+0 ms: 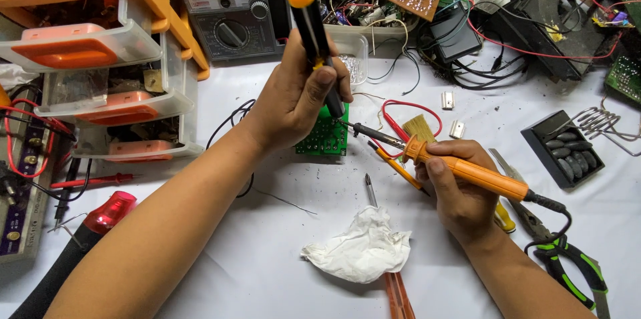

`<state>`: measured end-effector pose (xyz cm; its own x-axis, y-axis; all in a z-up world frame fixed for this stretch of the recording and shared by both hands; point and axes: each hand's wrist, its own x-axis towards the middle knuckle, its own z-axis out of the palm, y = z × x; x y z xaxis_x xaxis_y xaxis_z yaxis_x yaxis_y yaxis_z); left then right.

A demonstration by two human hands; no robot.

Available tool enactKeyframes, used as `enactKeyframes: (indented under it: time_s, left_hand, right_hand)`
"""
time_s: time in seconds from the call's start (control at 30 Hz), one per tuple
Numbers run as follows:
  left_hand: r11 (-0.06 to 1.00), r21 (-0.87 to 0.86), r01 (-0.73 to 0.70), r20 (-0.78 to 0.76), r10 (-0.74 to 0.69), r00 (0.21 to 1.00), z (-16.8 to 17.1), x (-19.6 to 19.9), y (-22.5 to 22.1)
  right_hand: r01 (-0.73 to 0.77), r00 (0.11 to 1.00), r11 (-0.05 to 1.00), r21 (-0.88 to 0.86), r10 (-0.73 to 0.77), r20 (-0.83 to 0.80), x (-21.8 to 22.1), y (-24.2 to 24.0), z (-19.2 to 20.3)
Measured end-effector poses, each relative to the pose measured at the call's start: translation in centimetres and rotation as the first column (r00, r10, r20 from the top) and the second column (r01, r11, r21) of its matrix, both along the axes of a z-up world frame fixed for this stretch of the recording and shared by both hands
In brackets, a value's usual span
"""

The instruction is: Using a soldering iron and a desoldering pump to remove solder from a printed circuit board.

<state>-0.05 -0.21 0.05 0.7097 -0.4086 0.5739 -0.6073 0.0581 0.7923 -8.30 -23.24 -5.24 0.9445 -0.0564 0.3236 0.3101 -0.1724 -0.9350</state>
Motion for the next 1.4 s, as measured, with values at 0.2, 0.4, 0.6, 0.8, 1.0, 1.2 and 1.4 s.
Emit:
enactKeyframes:
  time_s: [0.2,0.4,0.6,0.8,1.0,1.2,1.4]
  left_hand:
    - [0.993,-0.117,-0.014,0.006,0.015,1.0,0.2,0.0,0.1]
    - [0.965,-0.252,-0.079,0.017,0.086,0.996,-0.2,0.4,0.0]
    - [0.811,-0.551,-0.197,-0.241,0.071,0.968,0.7,2.2,0.6]
    - [0.759,-0.622,-0.192,-0.383,-0.081,0.92,6.1,4.0,0.2]
    - [0.859,-0.361,-0.364,-0.681,0.024,0.732,8.0,5.0,-1.2]
    - [0.904,-0.245,-0.351,-0.707,0.082,0.703,7.2,5.2,-1.4]
    - [0.88,-0.232,-0.415,-0.716,0.134,0.685,8.2,4.7,-1.6]
  right_hand:
    - [-0.018,0.996,0.997,0.078,0.011,0.091,0.3,-0.3,-0.2]
    - [-0.022,0.999,0.983,0.185,0.016,0.035,0.3,-0.3,-0.4]
    - [0.028,0.999,0.996,0.079,-0.031,0.036,0.2,0.0,0.4]
    - [0.01,0.999,0.99,0.138,-0.003,-0.046,0.1,-0.6,-0.4]
    - [-0.027,1.0,0.993,0.112,0.026,0.01,0.2,-0.6,-0.3]
    - [-0.055,0.999,0.993,0.104,0.055,0.004,0.2,-0.6,0.0]
    - [-0.064,0.998,0.995,0.083,0.063,0.006,0.2,-0.7,0.2]
